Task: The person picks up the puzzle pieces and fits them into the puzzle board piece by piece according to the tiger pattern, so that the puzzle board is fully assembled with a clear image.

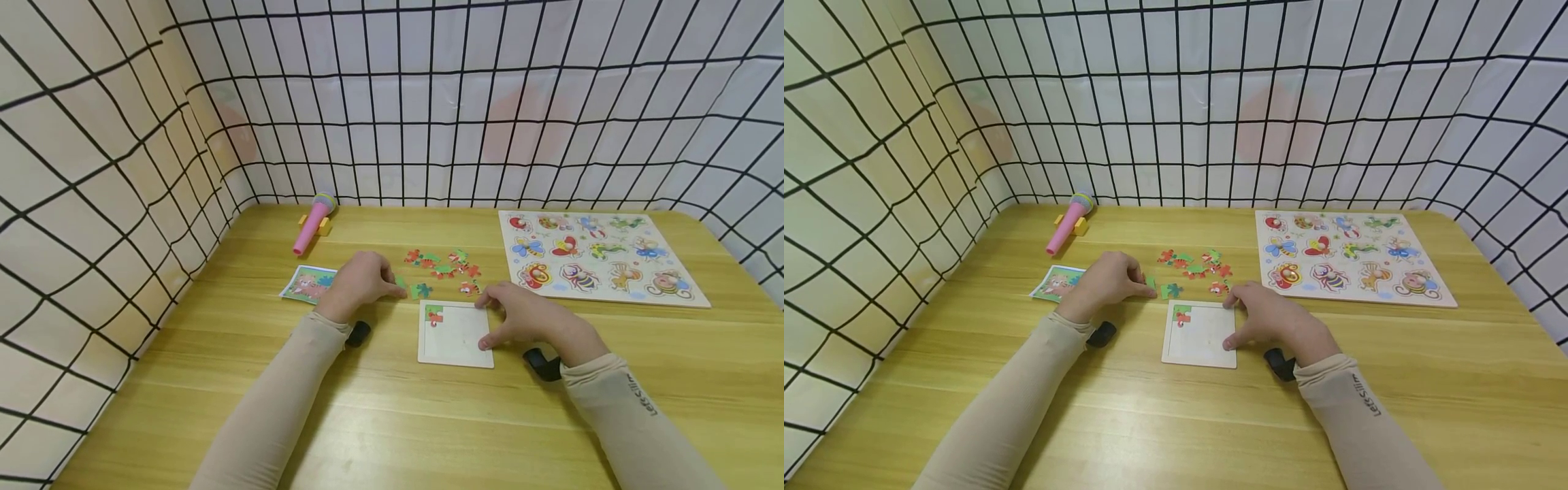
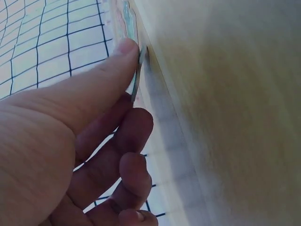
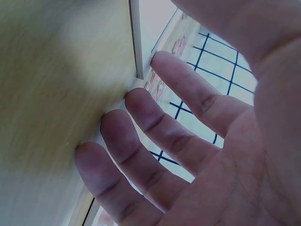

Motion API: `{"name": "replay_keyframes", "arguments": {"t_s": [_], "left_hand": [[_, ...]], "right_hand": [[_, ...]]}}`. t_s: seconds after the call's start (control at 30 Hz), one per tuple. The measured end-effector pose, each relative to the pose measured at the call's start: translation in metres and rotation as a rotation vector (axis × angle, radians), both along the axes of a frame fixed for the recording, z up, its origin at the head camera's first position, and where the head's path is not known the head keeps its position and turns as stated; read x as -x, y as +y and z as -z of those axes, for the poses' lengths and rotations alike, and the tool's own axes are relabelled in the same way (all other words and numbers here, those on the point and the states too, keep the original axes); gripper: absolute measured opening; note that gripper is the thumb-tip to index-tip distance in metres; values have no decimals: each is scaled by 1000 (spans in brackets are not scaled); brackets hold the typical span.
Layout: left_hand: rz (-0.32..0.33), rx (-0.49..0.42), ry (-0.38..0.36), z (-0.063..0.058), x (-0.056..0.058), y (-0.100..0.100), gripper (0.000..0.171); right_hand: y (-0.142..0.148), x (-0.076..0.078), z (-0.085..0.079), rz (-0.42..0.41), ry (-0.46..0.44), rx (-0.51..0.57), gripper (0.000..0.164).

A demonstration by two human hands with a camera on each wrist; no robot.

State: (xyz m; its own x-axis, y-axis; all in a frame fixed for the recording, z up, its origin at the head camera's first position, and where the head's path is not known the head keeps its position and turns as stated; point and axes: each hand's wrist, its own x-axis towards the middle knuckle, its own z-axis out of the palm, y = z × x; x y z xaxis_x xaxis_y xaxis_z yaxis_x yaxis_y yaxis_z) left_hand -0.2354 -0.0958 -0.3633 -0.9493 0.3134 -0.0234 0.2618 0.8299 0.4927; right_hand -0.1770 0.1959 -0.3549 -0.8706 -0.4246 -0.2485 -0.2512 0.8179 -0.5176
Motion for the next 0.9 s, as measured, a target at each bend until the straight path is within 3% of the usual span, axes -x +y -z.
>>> {"name": "replay_keyframes", "arguments": {"t_s": [0.1,0.23,0.33,0.4,0.57,0.9], "left_hand": [[6,-13,-13,0,0,-2,34],[58,-56,-39,-2,3,-9,18],[140,-49,-57,-3,6,-14,36],[216,2,-47,-1,8,-16,45],[345,98,-11,2,8,-15,46],[331,-1,-65,-1,5,-18,28]], "right_hand": [[0,0,1,0,-3,-1,65],[0,0,1,-1,1,-4,65],[0,0,1,-3,4,-5,65],[0,0,1,-3,2,-4,65],[0,1,1,-1,-2,-4,65],[1,1,1,-2,-3,-1,64]]}}
